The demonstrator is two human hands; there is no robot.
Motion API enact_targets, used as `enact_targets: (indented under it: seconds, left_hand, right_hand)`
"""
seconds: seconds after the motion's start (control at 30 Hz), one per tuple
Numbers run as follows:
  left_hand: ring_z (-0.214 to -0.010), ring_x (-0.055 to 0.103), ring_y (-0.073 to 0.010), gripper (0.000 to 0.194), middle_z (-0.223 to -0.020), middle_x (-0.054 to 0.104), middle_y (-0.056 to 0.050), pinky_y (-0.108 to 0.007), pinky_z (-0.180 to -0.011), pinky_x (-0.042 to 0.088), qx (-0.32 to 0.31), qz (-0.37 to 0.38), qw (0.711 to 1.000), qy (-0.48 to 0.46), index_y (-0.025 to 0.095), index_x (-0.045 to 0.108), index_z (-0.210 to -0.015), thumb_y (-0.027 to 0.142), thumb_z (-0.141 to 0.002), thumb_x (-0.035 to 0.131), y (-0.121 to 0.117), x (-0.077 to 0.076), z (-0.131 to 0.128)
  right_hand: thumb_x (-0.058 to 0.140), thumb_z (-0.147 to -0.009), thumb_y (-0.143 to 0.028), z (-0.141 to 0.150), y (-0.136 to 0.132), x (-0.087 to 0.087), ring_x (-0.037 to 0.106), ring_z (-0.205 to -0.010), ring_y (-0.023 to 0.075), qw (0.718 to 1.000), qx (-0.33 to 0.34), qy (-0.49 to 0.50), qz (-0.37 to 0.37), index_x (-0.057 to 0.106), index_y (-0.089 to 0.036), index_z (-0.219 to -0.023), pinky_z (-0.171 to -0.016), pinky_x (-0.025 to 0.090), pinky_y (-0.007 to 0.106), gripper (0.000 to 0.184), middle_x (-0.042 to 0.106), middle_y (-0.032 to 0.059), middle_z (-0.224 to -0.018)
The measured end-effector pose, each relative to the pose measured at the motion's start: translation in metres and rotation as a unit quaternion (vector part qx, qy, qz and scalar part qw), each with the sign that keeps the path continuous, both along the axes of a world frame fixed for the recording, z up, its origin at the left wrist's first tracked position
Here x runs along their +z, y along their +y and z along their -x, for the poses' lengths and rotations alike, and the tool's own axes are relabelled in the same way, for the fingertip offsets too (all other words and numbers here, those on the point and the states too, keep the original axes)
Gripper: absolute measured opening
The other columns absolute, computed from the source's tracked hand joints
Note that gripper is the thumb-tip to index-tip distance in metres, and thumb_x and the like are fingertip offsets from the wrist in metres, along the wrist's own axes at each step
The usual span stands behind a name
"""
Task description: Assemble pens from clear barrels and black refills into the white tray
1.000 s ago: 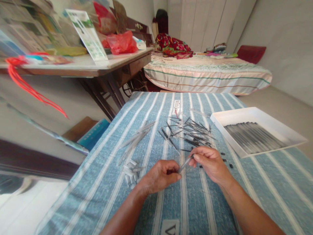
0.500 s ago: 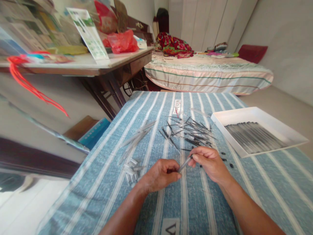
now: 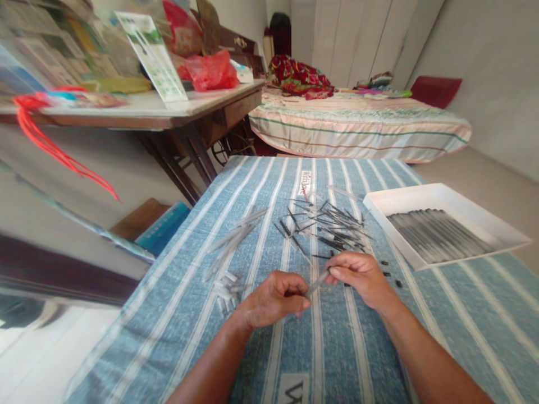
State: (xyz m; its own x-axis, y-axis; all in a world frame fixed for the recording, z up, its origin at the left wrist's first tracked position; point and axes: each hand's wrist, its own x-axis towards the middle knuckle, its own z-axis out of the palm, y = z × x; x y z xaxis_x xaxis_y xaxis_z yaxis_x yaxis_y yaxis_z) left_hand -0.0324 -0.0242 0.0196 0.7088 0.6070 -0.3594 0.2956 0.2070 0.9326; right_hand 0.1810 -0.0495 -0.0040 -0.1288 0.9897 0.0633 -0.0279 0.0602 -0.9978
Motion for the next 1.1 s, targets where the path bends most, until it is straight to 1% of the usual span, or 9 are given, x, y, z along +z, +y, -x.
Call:
enact_targets:
  seconds: [0.13, 0.27, 0.5, 0.63, 0.77, 0.8, 0.9, 1.0, 1.1]
  left_hand:
    - [-0.049, 0.043, -0.0074, 0.016, -0.053, 0.052, 0.005, -0.02, -0.048, 0.03, 0.015, -0.026, 0.999, 0.019, 0.013, 0.056, -0.067, 0.028, -0.067, 0.063, -0.0009, -0.0007, -0.0015]
    - [-0.046, 0.036, -0.0059, 0.019, -0.05, 0.044, 0.007, -0.02, -0.045, 0.025, 0.016, -0.045, 0.999, 0.024, 0.014, 0.054, -0.065, 0.03, -0.066, 0.064, -0.0011, -0.0022, -0.0021]
    - [-0.045, 0.032, -0.0051, 0.021, -0.048, 0.04, 0.008, -0.019, -0.043, 0.022, 0.018, -0.069, 0.997, 0.039, 0.015, 0.05, -0.062, 0.03, -0.065, 0.063, -0.002, -0.001, -0.0034]
    - [-0.045, 0.031, -0.0051, 0.021, -0.048, 0.039, 0.008, -0.019, -0.043, 0.022, 0.013, -0.07, 0.997, 0.036, 0.015, 0.049, -0.062, 0.03, -0.065, 0.063, -0.002, -0.0015, -0.0031]
    - [-0.046, 0.031, -0.005, 0.02, -0.049, 0.038, 0.008, -0.019, -0.043, 0.023, 0.021, -0.076, 0.996, 0.032, 0.015, 0.049, -0.062, 0.029, -0.065, 0.063, -0.0016, -0.0022, -0.0024]
    - [-0.046, 0.031, -0.0051, 0.02, -0.049, 0.038, 0.008, -0.019, -0.043, 0.023, 0.021, -0.077, 0.996, 0.034, 0.015, 0.049, -0.062, 0.029, -0.065, 0.063, -0.0016, -0.002, -0.0024]
    - [-0.045, 0.032, -0.0054, 0.02, -0.048, 0.039, 0.008, -0.019, -0.043, 0.023, 0.015, -0.075, 0.996, 0.04, 0.015, 0.049, -0.061, 0.029, -0.065, 0.063, -0.0018, -0.0012, -0.0031]
    - [-0.045, 0.032, -0.0057, 0.019, -0.049, 0.04, 0.008, -0.02, -0.043, 0.023, 0.014, -0.073, 0.996, 0.046, 0.015, 0.049, -0.061, 0.028, -0.065, 0.063, -0.0016, -0.0014, -0.0036]
    - [-0.046, 0.032, -0.006, 0.018, -0.05, 0.04, 0.008, -0.02, -0.043, 0.023, 0.014, -0.075, 0.996, 0.046, 0.015, 0.049, -0.062, 0.027, -0.065, 0.062, -0.0009, -0.0024, -0.0034]
  right_hand:
    - [0.064, -0.076, -0.036, -0.0084, 0.0007, -0.0007, 0.063, -0.061, 0.0141, 0.998, 0.029, -0.062, 0.006, 0.066, -0.017, -0.082, -0.06, 0.048, 0.024, 0.02, 0.069, 0.0025, -0.066]
    - [0.06, -0.079, -0.037, -0.0121, 0.0019, 0.0008, 0.061, -0.061, 0.0141, 0.991, 0.05, -0.123, -0.014, 0.065, -0.016, -0.08, -0.058, 0.045, 0.024, 0.021, 0.068, 0.0022, -0.066]
    - [0.048, -0.086, -0.039, -0.0089, 0.003, 0.0057, 0.051, -0.052, 0.0107, 0.965, 0.068, -0.248, -0.054, 0.063, -0.016, -0.06, -0.052, 0.036, 0.022, 0.037, 0.061, 0.0006, -0.055]
    - [0.044, -0.087, -0.044, -0.0088, 0.0031, 0.0029, 0.051, -0.051, 0.0112, 0.967, 0.064, -0.242, -0.042, 0.061, -0.016, -0.056, -0.052, 0.037, 0.022, 0.045, 0.059, 0.0011, -0.052]
    - [0.052, -0.083, -0.044, -0.011, 0.003, 0.0028, 0.053, -0.053, 0.012, 0.979, 0.055, -0.196, -0.029, 0.063, -0.017, -0.086, -0.051, 0.038, 0.022, 0.029, 0.064, -0.0001, -0.061]
    - [0.053, -0.082, -0.043, -0.0111, 0.0029, 0.003, 0.053, -0.054, 0.012, 0.979, 0.058, -0.193, -0.031, 0.062, -0.017, -0.089, -0.052, 0.038, 0.022, 0.028, 0.065, -0.0001, -0.062]
    - [0.052, -0.083, -0.041, -0.0094, 0.0029, 0.0028, 0.054, -0.054, 0.0118, 0.973, 0.067, -0.214, -0.051, 0.062, -0.017, -0.072, -0.053, 0.038, 0.022, 0.028, 0.064, 0.0003, -0.06]
    - [0.045, -0.086, -0.044, -0.008, 0.003, 0.0016, 0.053, -0.05, 0.0113, 0.969, 0.062, -0.238, -0.041, 0.056, -0.017, -0.052, -0.053, 0.038, 0.022, 0.045, 0.059, 0.0003, -0.05]
    - [0.043, -0.087, -0.046, -0.0087, 0.0028, 0.002, 0.052, -0.049, 0.0113, 0.97, 0.053, -0.234, -0.031, 0.057, -0.017, -0.055, -0.052, 0.039, 0.022, 0.045, 0.059, 0.0, -0.049]
